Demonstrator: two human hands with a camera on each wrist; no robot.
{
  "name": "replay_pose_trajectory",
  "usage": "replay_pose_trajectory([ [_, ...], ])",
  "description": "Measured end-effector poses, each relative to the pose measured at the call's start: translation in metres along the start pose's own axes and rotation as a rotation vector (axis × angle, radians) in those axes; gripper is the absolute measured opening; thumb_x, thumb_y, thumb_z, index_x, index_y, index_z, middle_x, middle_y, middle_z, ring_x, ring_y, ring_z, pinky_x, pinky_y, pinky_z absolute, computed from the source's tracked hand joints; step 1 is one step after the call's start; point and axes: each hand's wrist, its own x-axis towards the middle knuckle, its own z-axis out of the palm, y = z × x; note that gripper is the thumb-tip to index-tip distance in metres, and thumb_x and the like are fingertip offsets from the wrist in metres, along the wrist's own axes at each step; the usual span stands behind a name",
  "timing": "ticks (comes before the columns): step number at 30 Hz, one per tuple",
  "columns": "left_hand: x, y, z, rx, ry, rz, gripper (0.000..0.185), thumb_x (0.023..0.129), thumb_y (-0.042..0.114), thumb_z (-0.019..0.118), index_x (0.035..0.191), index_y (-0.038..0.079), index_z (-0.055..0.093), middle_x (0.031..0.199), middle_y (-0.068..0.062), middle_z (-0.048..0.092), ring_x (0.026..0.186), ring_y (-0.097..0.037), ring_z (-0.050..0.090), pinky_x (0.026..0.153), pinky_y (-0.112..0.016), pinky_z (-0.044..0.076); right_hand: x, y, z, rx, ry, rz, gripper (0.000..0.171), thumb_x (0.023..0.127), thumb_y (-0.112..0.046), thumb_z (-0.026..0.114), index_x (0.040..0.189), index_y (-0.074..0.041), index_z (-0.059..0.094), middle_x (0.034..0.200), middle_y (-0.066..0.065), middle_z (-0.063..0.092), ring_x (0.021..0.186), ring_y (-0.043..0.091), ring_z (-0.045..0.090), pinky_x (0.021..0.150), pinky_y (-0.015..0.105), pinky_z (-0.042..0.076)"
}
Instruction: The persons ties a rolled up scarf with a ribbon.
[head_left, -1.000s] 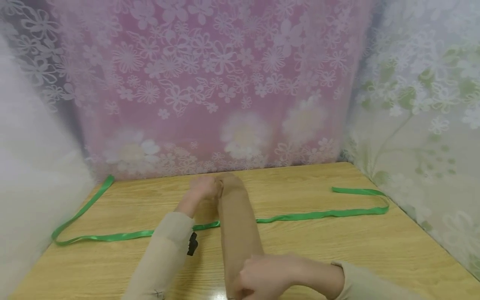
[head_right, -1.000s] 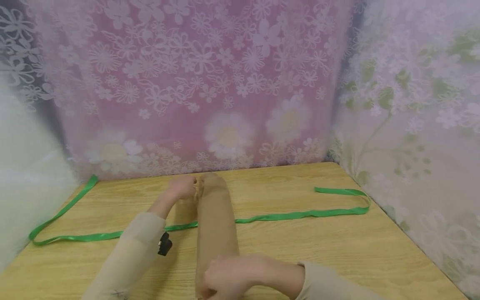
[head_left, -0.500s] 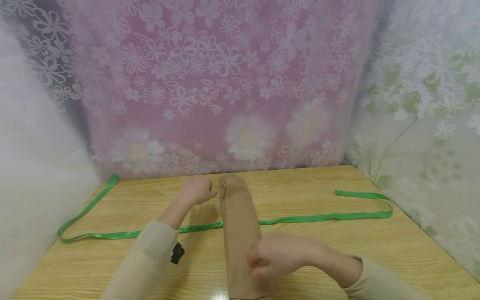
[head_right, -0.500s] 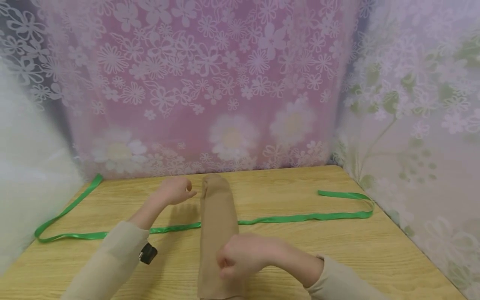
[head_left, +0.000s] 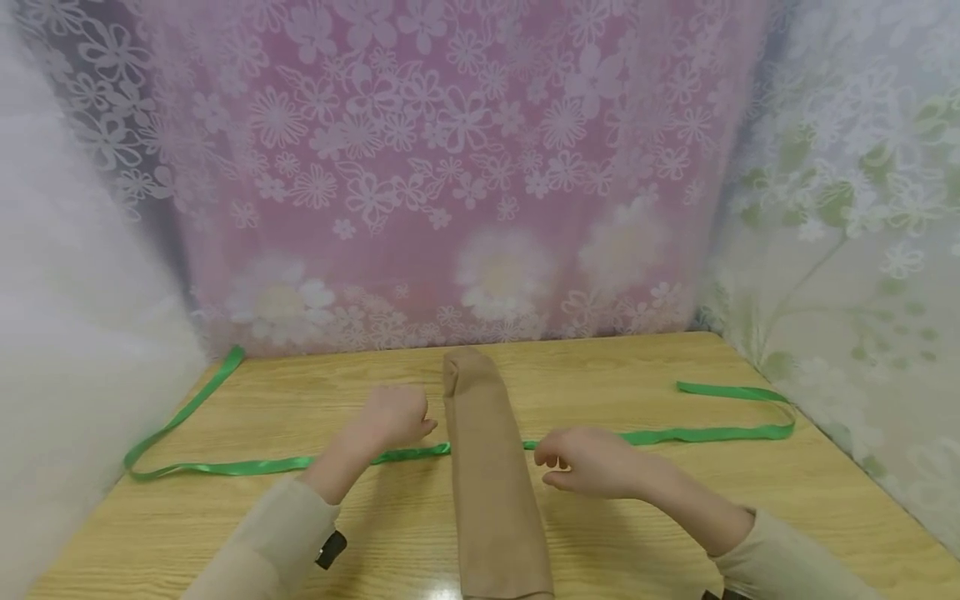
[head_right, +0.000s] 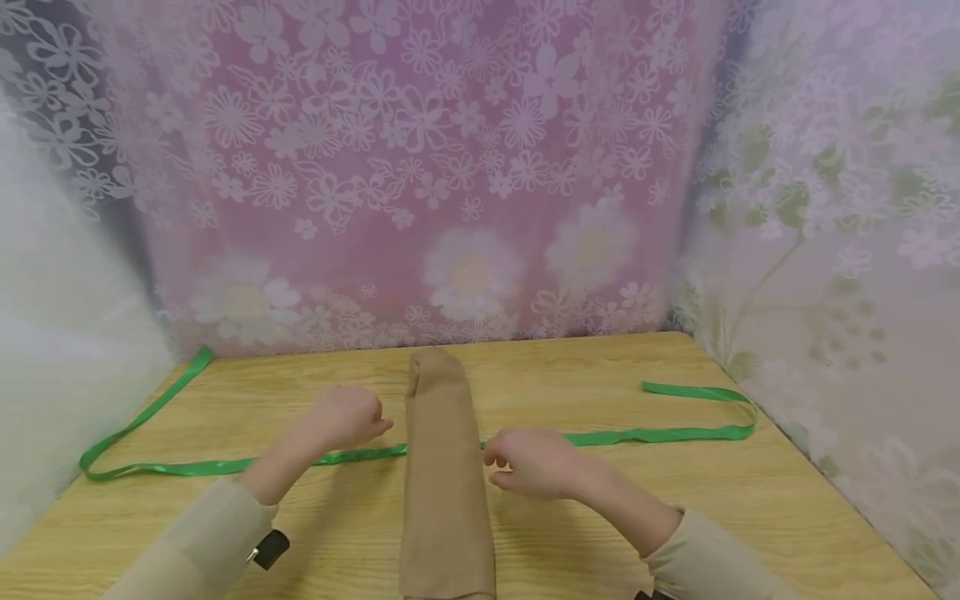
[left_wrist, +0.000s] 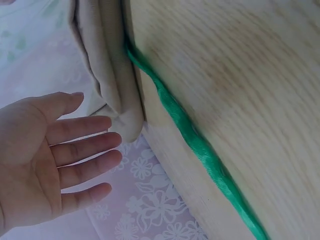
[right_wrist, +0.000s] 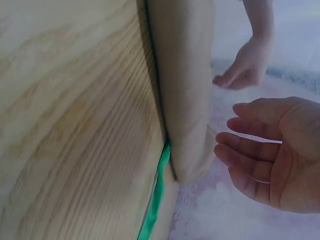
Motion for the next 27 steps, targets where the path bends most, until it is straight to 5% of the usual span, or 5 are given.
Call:
replay_pose_trajectory([
  [9, -0.01, -0.001, 0.01, 0.062, 0.004, 0.07, 0.044, 0.085, 0.027, 0.067, 0.051, 0.014, 0.042, 0.051, 0.006, 0.031, 0.049, -0.009, 0.028, 0.053, -0.028, 0.035, -0.003, 0.028, 0.004, -0.144, 0.03, 0.097, 0.018, 0.08, -0.008, 0.07, 0.097, -0.003, 0.066, 0.093, 0.007, 0.064, 0.082, 0.022, 0.062, 0.065, 0.03, 0.051],
  [13, -0.012, -0.003, 0.016, 0.15, -0.012, 0.092, 0.037, 0.082, 0.031, 0.069, 0.057, 0.014, 0.048, 0.055, 0.005, 0.039, 0.053, -0.01, 0.034, 0.063, -0.033, 0.046, -0.001, 0.036, 0.008, -0.177, 0.009, 0.139, 0.014, 0.078, -0.007, 0.07, 0.092, -0.005, 0.066, 0.088, 0.007, 0.062, 0.077, 0.022, 0.061, 0.061, 0.03, 0.051],
  [20, -0.014, -0.001, 0.027, 0.279, -0.027, 0.151, 0.046, 0.081, 0.041, 0.069, 0.055, 0.016, 0.042, 0.054, 0.005, 0.037, 0.053, -0.011, 0.034, 0.067, -0.034, 0.048, 0.009, 0.047, 0.022, -0.247, -0.019, 0.214, 0.006, 0.082, -0.011, 0.068, 0.087, -0.008, 0.065, 0.077, 0.001, 0.057, 0.063, 0.013, 0.051, 0.047, 0.025, 0.039],
  [27, -0.014, 0.004, 0.035, 0.278, -0.041, 0.172, 0.042, 0.084, 0.039, 0.065, 0.055, 0.015, 0.046, 0.056, 0.005, 0.045, 0.056, -0.012, 0.045, 0.071, -0.036, 0.048, 0.018, 0.052, 0.031, -0.312, -0.018, 0.239, 0.014, 0.079, -0.009, 0.071, 0.09, -0.005, 0.063, 0.075, 0.004, 0.061, 0.064, 0.017, 0.057, 0.047, 0.028, 0.043],
])
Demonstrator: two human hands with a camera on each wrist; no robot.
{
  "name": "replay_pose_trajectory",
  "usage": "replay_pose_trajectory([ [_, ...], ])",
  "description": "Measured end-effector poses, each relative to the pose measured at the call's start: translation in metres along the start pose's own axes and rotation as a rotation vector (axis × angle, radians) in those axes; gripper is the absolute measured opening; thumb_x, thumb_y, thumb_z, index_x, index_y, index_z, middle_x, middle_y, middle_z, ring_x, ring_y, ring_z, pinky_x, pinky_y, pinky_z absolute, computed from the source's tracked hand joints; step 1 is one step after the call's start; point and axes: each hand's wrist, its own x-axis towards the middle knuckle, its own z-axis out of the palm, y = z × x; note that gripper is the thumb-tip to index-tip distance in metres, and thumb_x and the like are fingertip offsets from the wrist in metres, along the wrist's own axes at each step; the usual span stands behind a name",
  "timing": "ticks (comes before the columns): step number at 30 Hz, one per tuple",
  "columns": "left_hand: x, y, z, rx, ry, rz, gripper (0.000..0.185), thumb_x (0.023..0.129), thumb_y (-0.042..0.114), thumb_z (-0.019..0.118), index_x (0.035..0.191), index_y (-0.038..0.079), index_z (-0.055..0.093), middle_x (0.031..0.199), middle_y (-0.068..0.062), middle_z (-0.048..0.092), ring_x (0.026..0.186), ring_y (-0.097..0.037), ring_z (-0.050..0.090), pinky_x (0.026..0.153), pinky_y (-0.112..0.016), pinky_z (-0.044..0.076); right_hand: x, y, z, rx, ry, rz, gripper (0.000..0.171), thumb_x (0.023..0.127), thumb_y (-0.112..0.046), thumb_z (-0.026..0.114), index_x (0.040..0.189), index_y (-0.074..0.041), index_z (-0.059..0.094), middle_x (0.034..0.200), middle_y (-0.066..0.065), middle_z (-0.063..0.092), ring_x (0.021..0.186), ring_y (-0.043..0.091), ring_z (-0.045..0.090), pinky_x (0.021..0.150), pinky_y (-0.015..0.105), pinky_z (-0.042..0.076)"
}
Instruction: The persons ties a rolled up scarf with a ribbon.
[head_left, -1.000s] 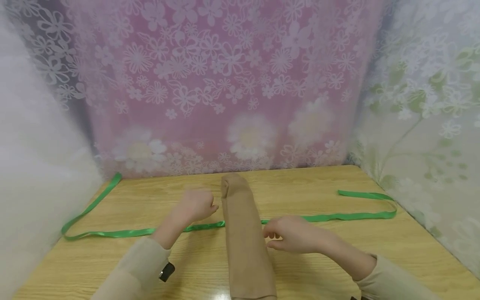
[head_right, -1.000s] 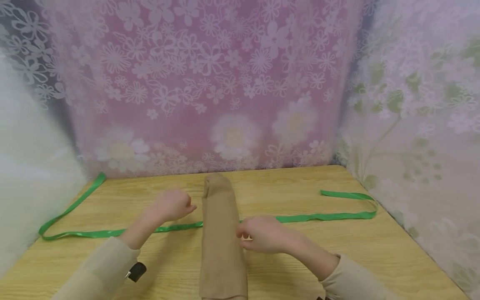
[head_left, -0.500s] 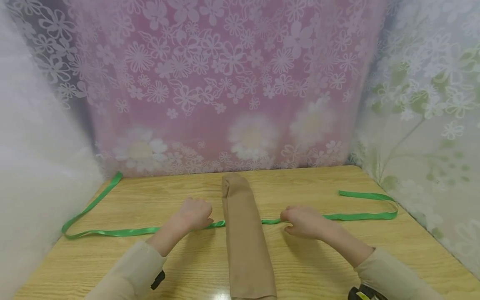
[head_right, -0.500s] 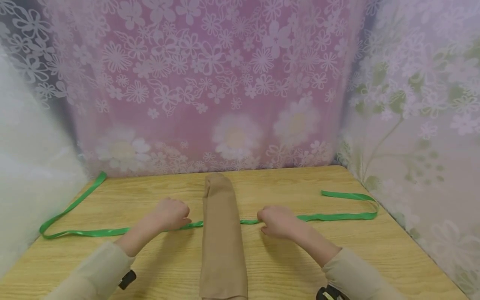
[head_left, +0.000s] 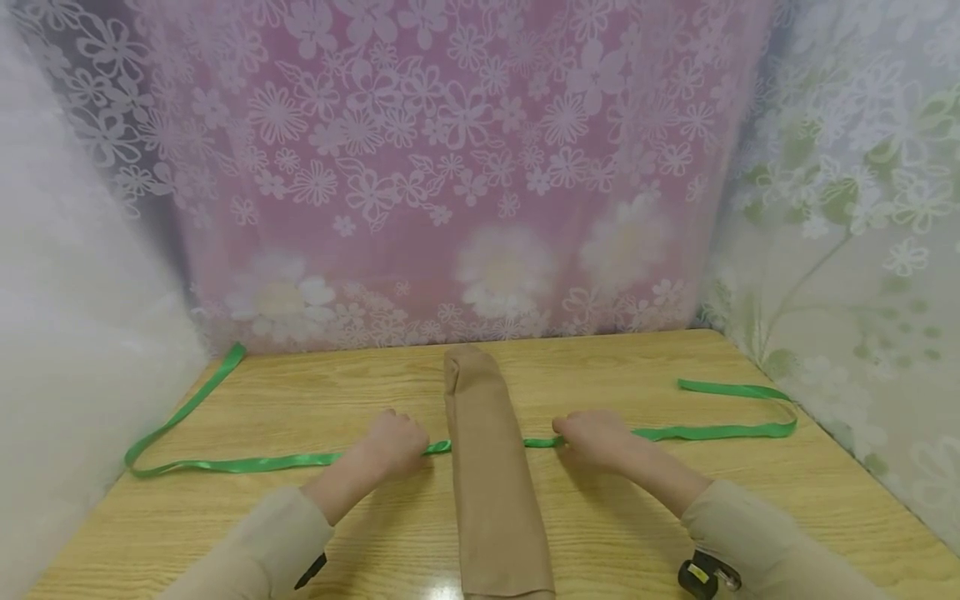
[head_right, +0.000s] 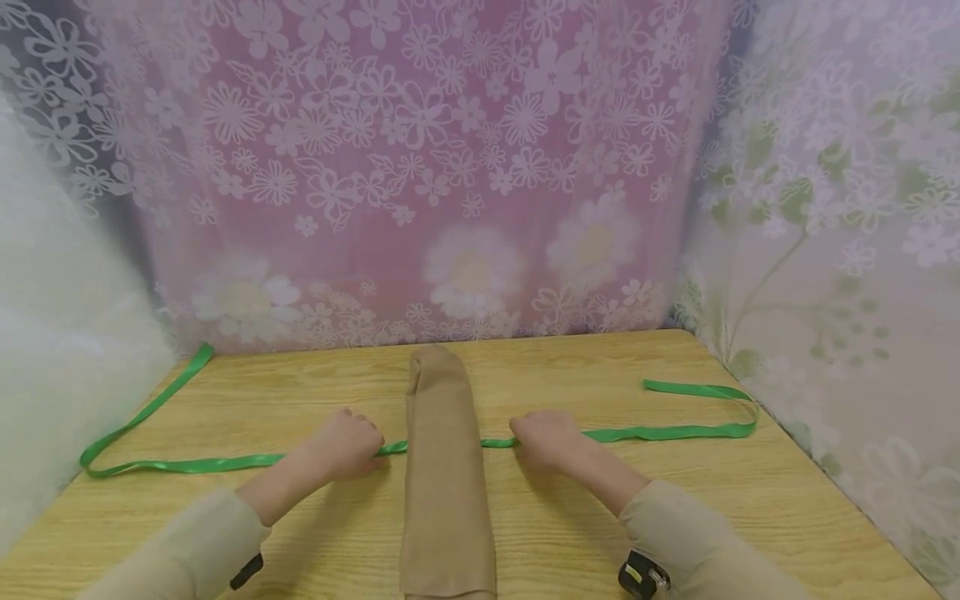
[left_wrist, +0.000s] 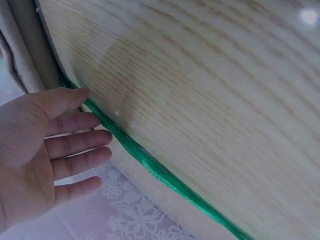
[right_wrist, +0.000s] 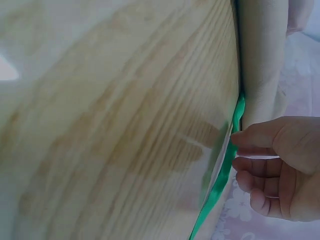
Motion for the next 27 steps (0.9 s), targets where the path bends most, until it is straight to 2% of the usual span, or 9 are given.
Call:
replay_pose_trajectory([
  [4, 0.003, 0.002, 0.002, 0.049, 0.039, 0.046, 0.035, 0.085, 0.034, 0.065, 0.06, 0.013, 0.054, 0.057, 0.003, 0.048, 0.056, -0.012, 0.045, 0.061, -0.031, 0.045, 0.005, 0.002, 0.003, 0.009, 0.006, 0.0, 0.009, 0.078, -0.007, 0.071, 0.082, -0.006, 0.063, 0.069, 0.002, 0.059, 0.06, 0.016, 0.056, 0.05, 0.028, 0.046],
  [7, 0.003, 0.005, 0.004, 0.088, 0.053, 0.061, 0.027, 0.086, 0.028, 0.064, 0.065, 0.012, 0.059, 0.061, 0.001, 0.052, 0.059, -0.014, 0.051, 0.061, -0.031, 0.046, 0.007, 0.003, 0.005, 0.011, 0.0, 0.006, 0.009, 0.079, -0.008, 0.069, 0.076, -0.009, 0.061, 0.064, -0.002, 0.057, 0.056, 0.012, 0.051, 0.05, 0.027, 0.046],
  [10, 0.003, 0.008, 0.007, 0.1, 0.056, 0.057, 0.023, 0.085, 0.024, 0.065, 0.066, 0.011, 0.06, 0.062, 0.0, 0.054, 0.06, -0.014, 0.053, 0.061, -0.031, 0.047, 0.007, 0.003, 0.007, 0.007, -0.003, 0.01, 0.013, 0.078, -0.006, 0.068, 0.071, -0.01, 0.058, 0.061, -0.003, 0.053, 0.053, 0.01, 0.045, 0.047, 0.025, 0.042],
  [15, 0.003, 0.012, 0.011, 0.112, 0.076, 0.05, 0.024, 0.084, 0.022, 0.068, 0.064, 0.013, 0.059, 0.06, 0.001, 0.053, 0.055, -0.012, 0.048, 0.059, -0.029, 0.046, 0.006, 0.004, 0.006, 0.011, 0.01, 0.003, 0.026, 0.075, 0.002, 0.063, 0.06, -0.011, 0.046, 0.055, -0.004, 0.04, 0.051, 0.01, 0.032, 0.045, 0.022, 0.029],
  [18, 0.003, 0.012, 0.012, 0.121, 0.07, 0.045, 0.022, 0.084, 0.02, 0.067, 0.065, 0.013, 0.06, 0.059, 0.001, 0.053, 0.054, -0.011, 0.044, 0.057, -0.028, 0.044, 0.005, 0.006, 0.003, 0.055, -0.002, 0.01, 0.03, 0.073, 0.003, 0.061, 0.057, -0.012, 0.041, 0.054, -0.005, 0.034, 0.05, 0.009, 0.028, 0.046, 0.021, 0.024],
  [21, 0.003, 0.011, 0.013, 0.13, 0.062, 0.041, 0.018, 0.085, 0.019, 0.067, 0.069, 0.013, 0.062, 0.061, 0.001, 0.054, 0.055, -0.01, 0.045, 0.056, -0.026, 0.043, 0.005, 0.008, 0.001, 0.093, -0.02, 0.023, 0.033, 0.077, 0.0, 0.063, 0.058, -0.013, 0.04, 0.054, -0.006, 0.031, 0.05, 0.008, 0.026, 0.045, 0.02, 0.022],
  [27, 0.002, 0.007, 0.012, 0.205, 0.114, 0.056, 0.01, 0.083, 0.02, 0.069, 0.08, 0.013, 0.062, 0.069, 0.0, 0.06, 0.06, -0.012, 0.052, 0.057, -0.025, 0.042, 0.005, 0.01, 0.0, 0.142, -0.027, 0.014, 0.04, 0.082, -0.007, 0.064, 0.057, -0.015, 0.034, 0.054, -0.007, 0.024, 0.049, 0.006, 0.019, 0.046, 0.02, 0.019],
])
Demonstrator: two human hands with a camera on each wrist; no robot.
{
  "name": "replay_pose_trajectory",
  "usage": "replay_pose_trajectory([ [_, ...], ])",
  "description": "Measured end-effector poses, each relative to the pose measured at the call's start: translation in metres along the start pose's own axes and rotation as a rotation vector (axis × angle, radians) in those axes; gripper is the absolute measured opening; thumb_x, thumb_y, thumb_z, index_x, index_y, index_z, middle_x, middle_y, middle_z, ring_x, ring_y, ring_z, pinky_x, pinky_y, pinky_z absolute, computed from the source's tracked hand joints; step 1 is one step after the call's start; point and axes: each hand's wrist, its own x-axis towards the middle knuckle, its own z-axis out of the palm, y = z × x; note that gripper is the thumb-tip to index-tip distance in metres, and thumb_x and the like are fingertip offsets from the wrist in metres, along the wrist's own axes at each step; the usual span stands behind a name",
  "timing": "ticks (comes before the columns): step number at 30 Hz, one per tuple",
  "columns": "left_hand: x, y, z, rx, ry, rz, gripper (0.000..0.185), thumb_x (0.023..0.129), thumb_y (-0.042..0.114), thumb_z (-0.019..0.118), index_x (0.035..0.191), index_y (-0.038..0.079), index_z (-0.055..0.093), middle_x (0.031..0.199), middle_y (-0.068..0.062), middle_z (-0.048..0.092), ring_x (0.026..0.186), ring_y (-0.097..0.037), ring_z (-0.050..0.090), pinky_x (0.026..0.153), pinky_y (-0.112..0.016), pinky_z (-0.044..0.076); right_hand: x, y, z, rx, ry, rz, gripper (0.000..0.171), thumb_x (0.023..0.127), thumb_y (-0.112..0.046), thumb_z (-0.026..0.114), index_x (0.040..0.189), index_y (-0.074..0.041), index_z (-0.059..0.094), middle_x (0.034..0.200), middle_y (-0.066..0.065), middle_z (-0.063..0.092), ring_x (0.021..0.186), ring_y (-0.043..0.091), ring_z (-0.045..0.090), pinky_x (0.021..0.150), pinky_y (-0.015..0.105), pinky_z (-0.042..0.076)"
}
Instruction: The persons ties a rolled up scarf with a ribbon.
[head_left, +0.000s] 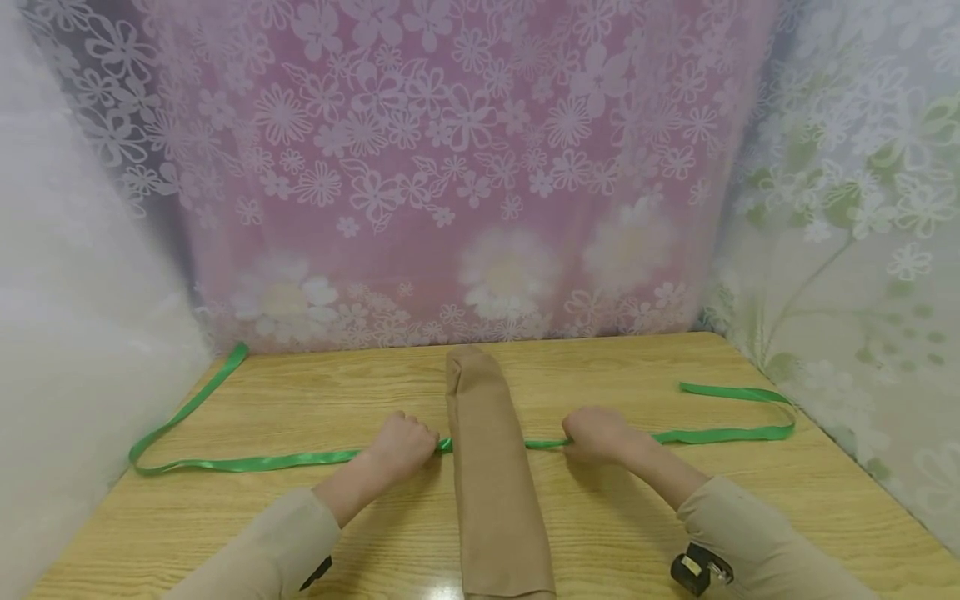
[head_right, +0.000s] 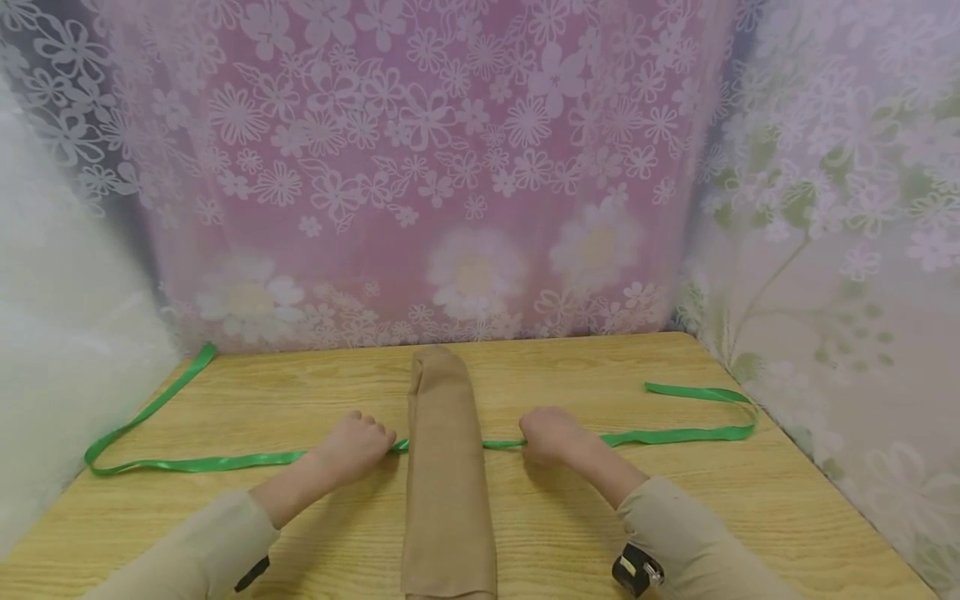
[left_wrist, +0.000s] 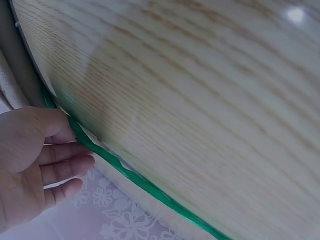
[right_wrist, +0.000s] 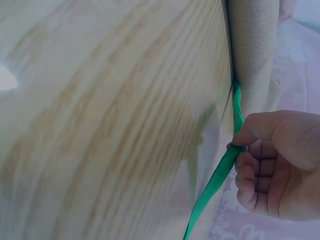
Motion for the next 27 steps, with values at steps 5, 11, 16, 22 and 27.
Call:
replay_pose_trajectory([
  [5, 0.0, -0.005, 0.002, -0.02, 0.007, -0.013, 0.01, 0.083, 0.018, 0.069, 0.083, 0.011, 0.062, 0.071, 0.0, 0.063, 0.061, -0.013, 0.057, 0.071, -0.031, 0.049, 0.0, 0.001, 0.001, 0.02, 0.021, -0.035, 0.042, 0.081, -0.005, 0.066, 0.056, -0.015, 0.035, 0.053, -0.007, 0.025, 0.048, 0.006, 0.02, 0.046, 0.019, 0.022],
  [11, 0.0, -0.008, 0.004, -0.085, -0.003, -0.037, 0.011, 0.082, 0.015, 0.069, 0.086, 0.01, 0.061, 0.066, 0.0, 0.061, 0.056, -0.013, 0.052, 0.08, -0.038, 0.048, 0.001, 0.001, 0.002, 0.0, 0.021, -0.046, 0.042, 0.079, -0.003, 0.069, 0.056, -0.015, 0.035, 0.055, -0.007, 0.026, 0.05, 0.007, 0.021, 0.047, 0.02, 0.022],
  [16, -0.002, -0.008, 0.004, -0.134, 0.001, -0.075, 0.012, 0.082, 0.014, 0.07, 0.088, 0.009, 0.061, 0.071, -0.003, 0.063, 0.062, -0.016, 0.055, 0.082, -0.042, 0.046, 0.0, 0.002, 0.001, -0.106, -0.002, 0.009, 0.03, 0.079, -0.01, 0.07, 0.061, -0.01, 0.046, 0.059, -0.003, 0.039, 0.053, 0.01, 0.032, 0.048, 0.024, 0.029],
  [22, -0.006, -0.012, 0.006, -0.198, -0.002, -0.153, 0.007, 0.081, 0.008, 0.069, 0.087, 0.007, 0.066, 0.083, -0.007, 0.066, 0.082, -0.025, 0.06, 0.09, -0.05, 0.042, -0.005, 0.007, -0.003, -0.241, 0.001, 0.056, 0.012, 0.081, -0.01, 0.07, 0.079, -0.001, 0.062, 0.074, 0.008, 0.054, 0.065, 0.021, 0.053, 0.056, 0.032, 0.047],
  [27, -0.009, -0.02, 0.009, -0.183, 0.001, -0.175, 0.009, 0.08, 0.009, 0.068, 0.072, 0.011, 0.067, 0.076, -0.005, 0.063, 0.081, -0.025, 0.059, 0.089, -0.05, 0.041, -0.008, 0.014, -0.005, -0.186, 0.028, 0.082, 0.016, 0.079, -0.013, 0.072, 0.075, -0.005, 0.058, 0.071, 0.003, 0.048, 0.06, 0.015, 0.044, 0.051, 0.027, 0.04],
])
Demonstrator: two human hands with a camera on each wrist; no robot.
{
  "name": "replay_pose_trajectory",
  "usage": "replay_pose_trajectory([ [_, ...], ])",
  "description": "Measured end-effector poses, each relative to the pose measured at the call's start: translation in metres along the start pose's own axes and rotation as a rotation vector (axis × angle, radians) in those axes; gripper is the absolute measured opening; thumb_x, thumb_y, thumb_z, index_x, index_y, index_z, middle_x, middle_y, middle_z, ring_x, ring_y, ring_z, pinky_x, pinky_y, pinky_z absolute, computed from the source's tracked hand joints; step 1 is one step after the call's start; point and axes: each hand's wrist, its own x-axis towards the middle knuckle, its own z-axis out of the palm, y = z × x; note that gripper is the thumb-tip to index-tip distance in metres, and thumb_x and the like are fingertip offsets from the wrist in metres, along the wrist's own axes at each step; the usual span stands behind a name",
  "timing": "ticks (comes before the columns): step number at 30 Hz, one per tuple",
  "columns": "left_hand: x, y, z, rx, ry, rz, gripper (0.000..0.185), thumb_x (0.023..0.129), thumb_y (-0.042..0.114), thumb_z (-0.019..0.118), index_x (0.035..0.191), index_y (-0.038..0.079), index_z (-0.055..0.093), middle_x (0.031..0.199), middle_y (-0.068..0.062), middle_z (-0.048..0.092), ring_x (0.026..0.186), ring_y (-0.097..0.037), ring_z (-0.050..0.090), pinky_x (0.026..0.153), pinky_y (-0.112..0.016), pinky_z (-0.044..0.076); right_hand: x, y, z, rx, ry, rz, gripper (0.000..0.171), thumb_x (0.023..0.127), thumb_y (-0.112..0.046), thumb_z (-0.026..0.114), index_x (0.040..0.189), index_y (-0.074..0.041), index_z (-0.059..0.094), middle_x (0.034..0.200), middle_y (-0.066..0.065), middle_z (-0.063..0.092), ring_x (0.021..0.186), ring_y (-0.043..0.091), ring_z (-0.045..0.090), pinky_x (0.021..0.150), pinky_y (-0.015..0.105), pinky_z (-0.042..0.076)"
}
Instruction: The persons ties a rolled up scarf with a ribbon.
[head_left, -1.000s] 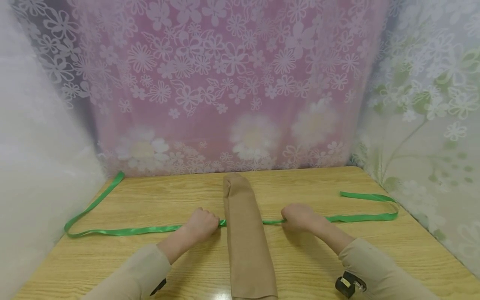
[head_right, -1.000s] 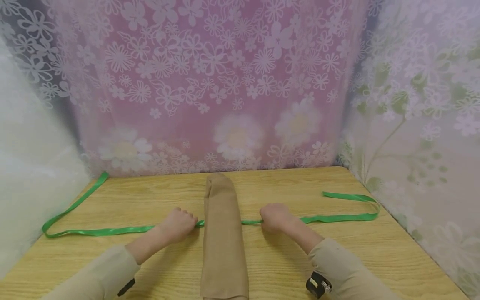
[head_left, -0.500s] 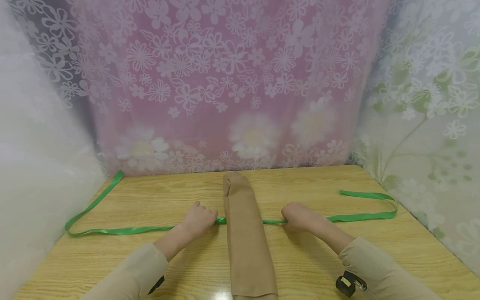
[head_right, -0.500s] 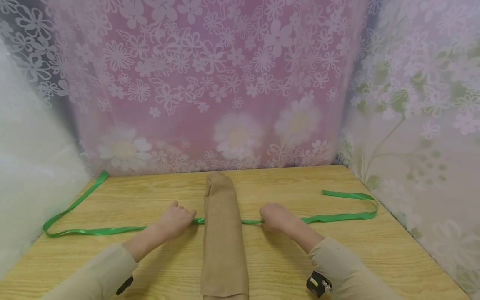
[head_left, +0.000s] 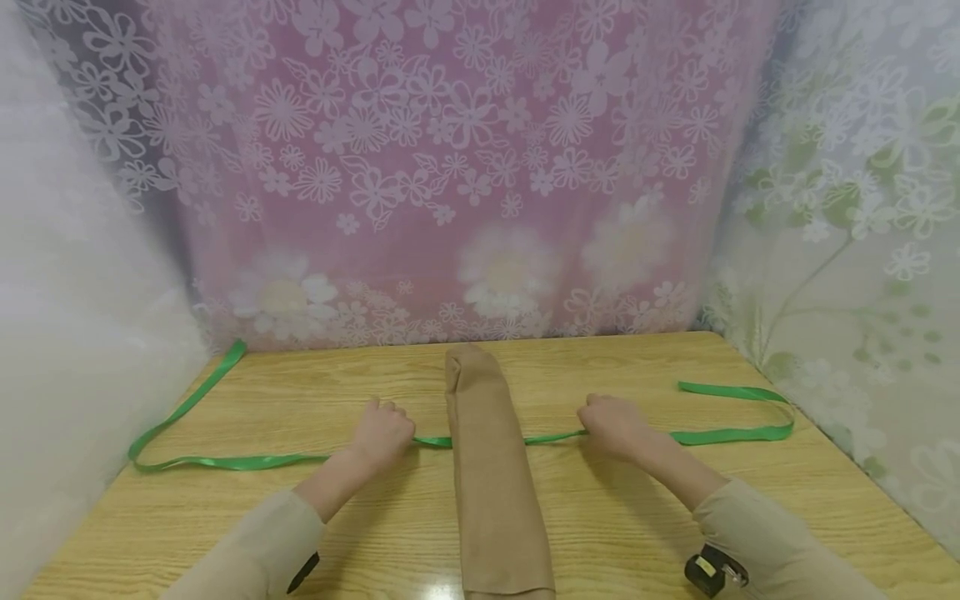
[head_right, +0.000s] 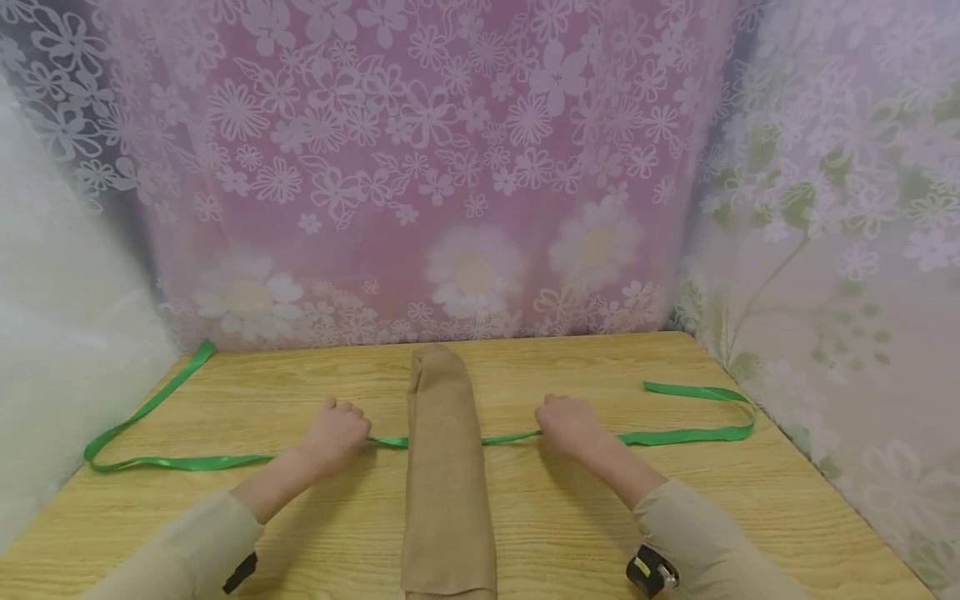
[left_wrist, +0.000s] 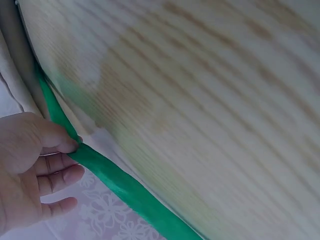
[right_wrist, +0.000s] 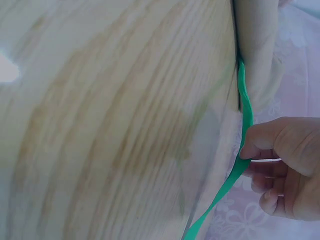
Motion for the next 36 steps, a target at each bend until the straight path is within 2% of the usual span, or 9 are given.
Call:
replay_pose_trajectory([
  [5, -0.003, -0.008, 0.001, -0.047, 0.013, -0.02, 0.015, 0.079, 0.006, 0.068, 0.066, 0.01, 0.062, 0.07, -0.005, 0.061, 0.075, -0.025, 0.059, 0.088, -0.052, 0.041, -0.001, 0.005, -0.001, 0.16, -0.003, 0.041, 0.016, 0.077, -0.003, 0.067, 0.073, -0.007, 0.052, 0.066, 0.001, 0.048, 0.057, 0.014, 0.04, 0.05, 0.027, 0.036],
  [8, -0.005, -0.012, 0.001, -0.094, 0.029, -0.039, 0.011, 0.076, 0.0, 0.068, 0.07, 0.007, 0.062, 0.069, -0.007, 0.062, 0.075, -0.028, 0.061, 0.09, -0.057, 0.039, -0.003, 0.008, -0.002, 0.225, 0.028, 0.043, 0.014, 0.075, 0.005, 0.063, 0.073, -0.006, 0.053, 0.066, 0.002, 0.052, 0.056, 0.014, 0.045, 0.05, 0.026, 0.04],
  [14, -0.008, -0.019, 0.002, -0.08, 0.066, -0.094, 0.013, 0.073, 0.003, 0.069, 0.066, 0.007, 0.059, 0.058, -0.003, 0.056, 0.058, -0.022, 0.057, 0.084, -0.053, 0.044, -0.007, 0.017, -0.004, 0.246, 0.093, 0.015, 0.012, 0.075, 0.011, 0.058, 0.081, 0.002, 0.061, 0.077, 0.01, 0.062, 0.068, 0.021, 0.06, 0.058, 0.029, 0.051],
  [16, -0.009, -0.022, 0.002, -0.07, 0.068, -0.108, 0.014, 0.074, 0.004, 0.07, 0.064, 0.008, 0.06, 0.057, -0.003, 0.056, 0.058, -0.022, 0.057, 0.084, -0.054, 0.044, -0.01, 0.02, -0.006, 0.253, 0.095, 0.007, 0.011, 0.076, 0.01, 0.057, 0.081, 0.002, 0.062, 0.079, 0.011, 0.062, 0.069, 0.02, 0.059, 0.059, 0.029, 0.05],
  [21, -0.013, -0.028, 0.004, -0.051, 0.084, -0.126, 0.018, 0.078, -0.001, 0.067, 0.063, 0.007, 0.061, 0.057, -0.004, 0.056, 0.063, -0.027, 0.06, 0.086, -0.057, 0.042, -0.014, 0.027, -0.007, 0.261, 0.069, -0.04, 0.008, 0.078, 0.005, 0.063, 0.078, -0.003, 0.061, 0.073, 0.002, 0.057, 0.064, 0.012, 0.05, 0.056, 0.026, 0.044],
  [25, -0.015, -0.032, 0.006, -0.033, 0.107, -0.128, 0.028, 0.079, -0.001, 0.066, 0.057, 0.009, 0.054, 0.051, 0.0, 0.047, 0.055, -0.019, 0.051, 0.077, -0.05, 0.046, -0.016, 0.027, -0.008, 0.263, 0.061, -0.065, 0.009, 0.078, 0.001, 0.068, 0.084, -0.002, 0.062, 0.078, 0.002, 0.055, 0.068, 0.013, 0.053, 0.058, 0.026, 0.046],
  [30, -0.017, -0.032, 0.006, -0.025, 0.114, -0.128, 0.031, 0.079, 0.0, 0.068, 0.056, 0.011, 0.05, 0.05, 0.002, 0.04, 0.051, -0.014, 0.038, 0.063, -0.038, 0.043, -0.017, 0.027, -0.009, 0.258, 0.105, -0.084, 0.015, 0.077, 0.01, 0.061, 0.089, 0.001, 0.061, 0.083, 0.006, 0.056, 0.071, 0.015, 0.056, 0.062, 0.027, 0.05],
  [36, -0.016, -0.032, 0.005, -0.009, 0.104, -0.128, 0.027, 0.08, 0.002, 0.068, 0.059, 0.01, 0.054, 0.051, 0.002, 0.041, 0.052, -0.014, 0.039, 0.065, -0.039, 0.045, -0.016, 0.028, -0.01, 0.207, 0.166, -0.117, 0.019, 0.074, 0.014, 0.056, 0.086, -0.001, 0.059, 0.081, 0.005, 0.054, 0.064, 0.01, 0.05, 0.059, 0.024, 0.048],
])
